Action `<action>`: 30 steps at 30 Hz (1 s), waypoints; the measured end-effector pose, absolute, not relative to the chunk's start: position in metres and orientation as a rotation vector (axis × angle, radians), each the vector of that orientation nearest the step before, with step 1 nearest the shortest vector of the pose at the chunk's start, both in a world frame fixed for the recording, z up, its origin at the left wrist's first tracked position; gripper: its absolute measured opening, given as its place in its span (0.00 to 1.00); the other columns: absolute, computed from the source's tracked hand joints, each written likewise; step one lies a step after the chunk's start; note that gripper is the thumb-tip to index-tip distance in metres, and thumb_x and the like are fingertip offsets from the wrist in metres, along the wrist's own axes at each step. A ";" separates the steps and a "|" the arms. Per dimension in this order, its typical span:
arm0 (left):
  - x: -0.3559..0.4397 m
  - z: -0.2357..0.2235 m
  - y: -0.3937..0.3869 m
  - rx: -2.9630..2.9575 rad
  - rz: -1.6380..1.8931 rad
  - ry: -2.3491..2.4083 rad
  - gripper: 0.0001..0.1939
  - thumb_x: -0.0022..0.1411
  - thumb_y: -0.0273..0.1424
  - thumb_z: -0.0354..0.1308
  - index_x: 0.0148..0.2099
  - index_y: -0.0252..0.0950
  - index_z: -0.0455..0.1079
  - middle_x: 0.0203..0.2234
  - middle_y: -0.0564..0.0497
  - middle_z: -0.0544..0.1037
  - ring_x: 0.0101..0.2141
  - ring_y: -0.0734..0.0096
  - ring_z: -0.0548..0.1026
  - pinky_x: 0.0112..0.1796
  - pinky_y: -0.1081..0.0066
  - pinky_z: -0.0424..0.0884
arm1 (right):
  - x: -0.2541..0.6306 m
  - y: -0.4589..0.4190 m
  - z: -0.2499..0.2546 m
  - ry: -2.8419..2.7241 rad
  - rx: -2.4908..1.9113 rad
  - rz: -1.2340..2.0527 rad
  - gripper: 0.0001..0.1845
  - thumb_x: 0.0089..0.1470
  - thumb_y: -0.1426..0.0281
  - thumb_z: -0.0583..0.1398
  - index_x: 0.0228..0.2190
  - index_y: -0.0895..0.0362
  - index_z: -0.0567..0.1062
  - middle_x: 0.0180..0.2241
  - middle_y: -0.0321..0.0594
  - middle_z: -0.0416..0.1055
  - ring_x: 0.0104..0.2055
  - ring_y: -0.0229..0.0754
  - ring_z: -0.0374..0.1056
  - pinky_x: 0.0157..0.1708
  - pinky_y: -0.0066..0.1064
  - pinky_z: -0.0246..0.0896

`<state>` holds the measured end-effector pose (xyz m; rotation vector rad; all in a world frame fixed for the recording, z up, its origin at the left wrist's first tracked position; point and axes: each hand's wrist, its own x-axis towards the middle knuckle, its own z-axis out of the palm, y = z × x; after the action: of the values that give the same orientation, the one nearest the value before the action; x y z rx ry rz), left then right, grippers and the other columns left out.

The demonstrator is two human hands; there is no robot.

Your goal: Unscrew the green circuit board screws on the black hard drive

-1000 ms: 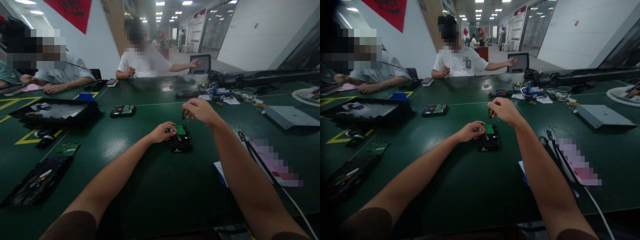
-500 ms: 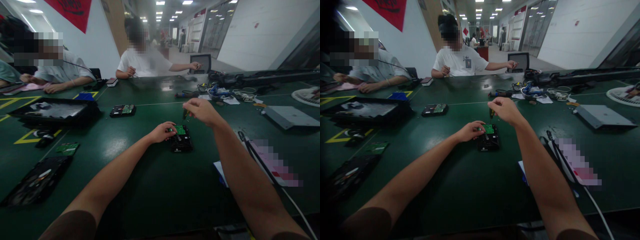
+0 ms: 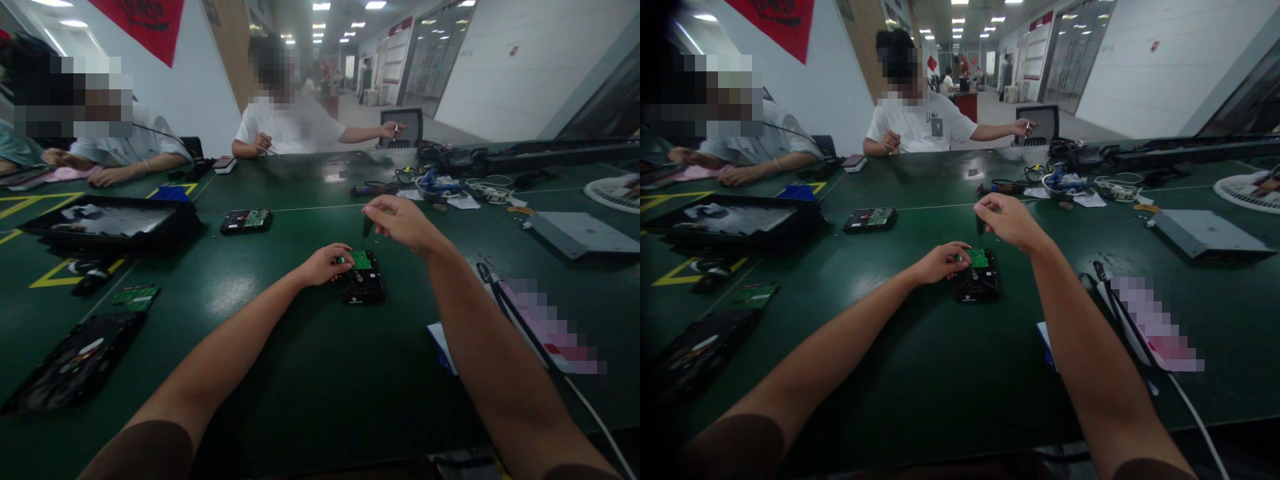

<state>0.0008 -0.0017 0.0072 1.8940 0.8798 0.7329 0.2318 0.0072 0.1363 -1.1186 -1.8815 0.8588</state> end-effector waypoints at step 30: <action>0.001 0.006 -0.001 1.880 0.732 0.895 0.09 0.69 0.33 0.63 0.46 0.33 0.76 0.66 0.39 0.64 0.25 0.89 0.71 0.25 0.77 0.74 | 0.233 0.008 0.137 -1.916 -1.045 0.983 0.14 0.67 0.58 0.59 0.40 0.54 0.79 0.27 0.38 0.75 0.27 0.38 0.68 0.27 0.31 0.63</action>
<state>0.0013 -0.0013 0.0059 1.8799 0.8953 0.7325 0.2328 0.0082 0.1369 -1.0450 -1.9159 0.9830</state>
